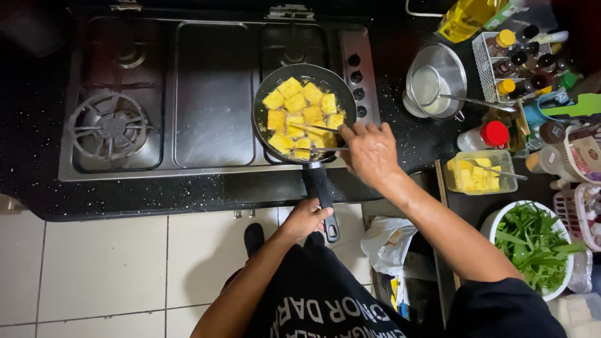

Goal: The person is frying pieces of tofu in a pan on a stove, flipping them with tongs, and organizing various kitchen items like plates and seasonings.

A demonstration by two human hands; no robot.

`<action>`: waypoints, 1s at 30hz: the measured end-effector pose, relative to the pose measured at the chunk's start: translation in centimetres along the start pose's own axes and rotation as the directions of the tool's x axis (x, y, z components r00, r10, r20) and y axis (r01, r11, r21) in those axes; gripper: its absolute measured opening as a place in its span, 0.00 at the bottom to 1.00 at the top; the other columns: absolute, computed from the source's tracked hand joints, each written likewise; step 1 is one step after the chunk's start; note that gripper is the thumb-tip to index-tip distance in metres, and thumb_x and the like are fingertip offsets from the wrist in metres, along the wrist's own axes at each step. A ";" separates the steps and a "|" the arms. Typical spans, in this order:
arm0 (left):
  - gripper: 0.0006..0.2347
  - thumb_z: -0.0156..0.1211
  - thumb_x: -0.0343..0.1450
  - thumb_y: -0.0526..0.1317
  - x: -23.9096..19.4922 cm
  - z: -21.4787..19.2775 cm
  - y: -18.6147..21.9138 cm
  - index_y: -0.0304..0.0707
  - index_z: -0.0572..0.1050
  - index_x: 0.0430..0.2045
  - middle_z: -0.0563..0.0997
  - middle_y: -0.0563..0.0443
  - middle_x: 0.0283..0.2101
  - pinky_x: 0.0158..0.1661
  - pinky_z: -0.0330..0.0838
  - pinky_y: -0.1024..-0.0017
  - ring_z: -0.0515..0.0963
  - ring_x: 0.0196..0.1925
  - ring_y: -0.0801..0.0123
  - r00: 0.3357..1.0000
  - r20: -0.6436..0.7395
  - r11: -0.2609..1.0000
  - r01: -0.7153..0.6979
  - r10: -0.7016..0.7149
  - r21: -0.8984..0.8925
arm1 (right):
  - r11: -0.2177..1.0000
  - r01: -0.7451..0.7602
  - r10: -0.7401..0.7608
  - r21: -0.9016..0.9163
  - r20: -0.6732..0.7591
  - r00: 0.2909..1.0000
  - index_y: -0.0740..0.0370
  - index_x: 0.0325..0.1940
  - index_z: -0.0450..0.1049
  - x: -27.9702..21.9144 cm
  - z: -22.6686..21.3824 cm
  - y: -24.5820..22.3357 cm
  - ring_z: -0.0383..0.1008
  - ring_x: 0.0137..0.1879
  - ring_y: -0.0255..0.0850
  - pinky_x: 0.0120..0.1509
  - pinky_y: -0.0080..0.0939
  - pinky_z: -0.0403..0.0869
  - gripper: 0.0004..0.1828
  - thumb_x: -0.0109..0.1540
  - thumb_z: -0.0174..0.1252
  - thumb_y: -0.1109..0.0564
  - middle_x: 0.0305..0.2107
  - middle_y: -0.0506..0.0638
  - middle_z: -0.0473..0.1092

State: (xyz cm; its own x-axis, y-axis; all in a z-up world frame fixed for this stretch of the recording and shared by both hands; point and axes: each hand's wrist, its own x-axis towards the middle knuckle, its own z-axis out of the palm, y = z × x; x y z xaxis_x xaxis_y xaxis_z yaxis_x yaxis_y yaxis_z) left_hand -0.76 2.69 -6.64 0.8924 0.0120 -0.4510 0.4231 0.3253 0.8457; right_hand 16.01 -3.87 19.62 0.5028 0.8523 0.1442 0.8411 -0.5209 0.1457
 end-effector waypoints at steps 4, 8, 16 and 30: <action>0.08 0.63 0.72 0.42 -0.1 0.0 0.3 0.38 0.79 0.38 0.79 0.52 0.28 0.22 0.71 0.76 0.78 0.21 0.74 1.000 -0.006 0.997 -0.023 0.023 0.074 | 0.999 0.000 -0.001 0.043 0.005 1.000 0.55 0.54 0.76 -0.2 1.7 -0.9 0.74 0.44 0.50 0.48 0.53 0.67 0.29 0.52 0.70 0.44 0.35 0.52 0.73; 0.08 0.63 0.72 0.42 -0.9 -0.1 1.4 0.37 0.78 0.38 0.79 0.51 0.28 0.22 0.70 0.76 0.77 0.21 0.74 1.000 -0.004 0.998 -0.011 0.011 0.062 | 0.999 0.002 0.000 0.050 -0.039 0.999 0.57 0.55 0.76 -0.3 2.0 -1.1 0.74 0.44 0.49 0.48 0.52 0.67 0.29 0.53 0.70 0.44 0.35 0.51 0.73; 0.10 0.63 0.72 0.44 -0.6 -0.4 1.1 0.38 0.78 0.40 0.81 0.51 0.31 0.22 0.69 0.77 0.82 0.24 0.72 1.000 0.014 0.997 0.022 -0.023 0.071 | 0.994 -0.095 0.098 0.059 -0.055 0.994 0.55 0.48 0.77 -0.5 2.5 3.3 0.76 0.40 0.50 0.44 0.54 0.68 0.19 0.57 0.66 0.45 0.31 0.51 0.73; 0.14 0.57 0.75 0.47 -0.8 0.4 2.9 0.39 0.73 0.51 0.83 0.49 0.42 0.34 0.83 0.67 0.85 0.39 0.70 0.994 0.022 0.982 0.110 -0.108 -0.152 | 0.981 -0.196 0.194 0.001 -0.156 0.969 0.58 0.44 0.78 1.5 4.9 6.7 0.77 0.39 0.52 0.45 0.55 0.70 0.20 0.57 0.68 0.43 0.32 0.53 0.75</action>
State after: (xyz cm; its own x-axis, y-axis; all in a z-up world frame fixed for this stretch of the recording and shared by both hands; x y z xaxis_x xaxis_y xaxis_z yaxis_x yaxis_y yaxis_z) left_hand -0.19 3.30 -3.67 0.8449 -0.0436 -0.5332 0.4896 0.4647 0.7378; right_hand 23.39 -5.87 16.03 0.6193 0.7169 0.3203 0.7261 -0.6781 0.1138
